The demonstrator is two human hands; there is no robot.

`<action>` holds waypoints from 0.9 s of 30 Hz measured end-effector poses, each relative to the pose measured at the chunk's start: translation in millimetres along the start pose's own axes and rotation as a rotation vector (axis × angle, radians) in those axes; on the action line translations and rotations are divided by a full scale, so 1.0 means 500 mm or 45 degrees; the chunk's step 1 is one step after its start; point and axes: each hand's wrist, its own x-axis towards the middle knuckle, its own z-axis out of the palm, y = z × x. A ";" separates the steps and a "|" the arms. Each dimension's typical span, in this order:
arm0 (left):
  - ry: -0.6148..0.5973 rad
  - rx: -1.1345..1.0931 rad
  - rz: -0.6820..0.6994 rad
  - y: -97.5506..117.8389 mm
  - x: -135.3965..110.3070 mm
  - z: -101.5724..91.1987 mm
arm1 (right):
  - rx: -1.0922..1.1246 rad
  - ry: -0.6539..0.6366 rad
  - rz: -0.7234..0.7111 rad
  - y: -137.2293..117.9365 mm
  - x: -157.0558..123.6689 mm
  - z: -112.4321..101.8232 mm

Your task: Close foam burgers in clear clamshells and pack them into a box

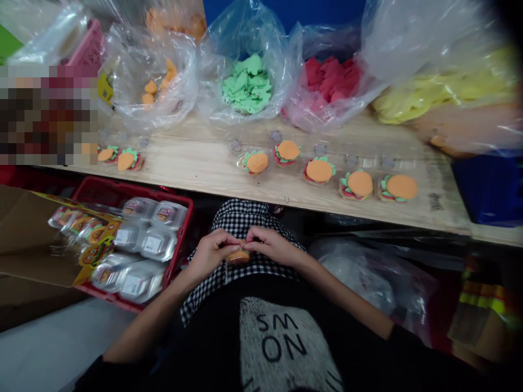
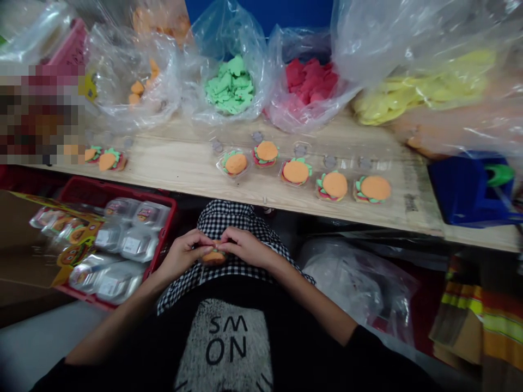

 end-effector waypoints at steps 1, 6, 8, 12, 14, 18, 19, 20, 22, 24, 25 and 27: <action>0.008 0.025 0.013 0.003 0.001 -0.002 | -0.005 0.020 -0.001 0.000 0.001 0.001; -0.216 0.094 -0.009 0.009 0.016 -0.019 | 0.035 0.168 0.114 0.007 0.017 0.009; -0.248 0.001 -0.108 0.005 0.028 -0.025 | 0.083 0.231 0.141 0.007 0.026 0.009; -0.172 -0.621 -0.365 0.002 0.059 -0.034 | 0.368 0.437 0.244 -0.008 0.035 -0.016; -0.167 -0.970 -0.496 0.008 0.071 -0.038 | 0.507 0.512 0.303 -0.020 0.032 -0.035; -0.189 -1.281 -0.580 0.021 0.086 -0.036 | 0.665 0.511 0.347 -0.048 0.020 -0.056; -0.182 -1.308 -0.584 0.023 0.088 -0.033 | 0.693 0.499 0.341 -0.053 0.018 -0.056; -0.169 -1.326 -0.586 0.026 0.091 -0.029 | 0.715 0.485 0.329 -0.057 0.016 -0.056; -0.144 -1.334 -0.583 0.034 0.094 -0.020 | 0.730 0.482 0.296 -0.060 0.015 -0.055; -0.108 -1.316 -0.554 0.050 0.097 -0.013 | 0.701 0.520 0.280 -0.059 0.014 -0.058; -0.087 -1.302 -0.533 0.062 0.099 -0.010 | 0.680 0.548 0.278 -0.059 0.012 -0.062; -0.070 -1.264 -0.504 0.093 0.103 -0.002 | 0.648 0.604 0.274 -0.062 0.004 -0.073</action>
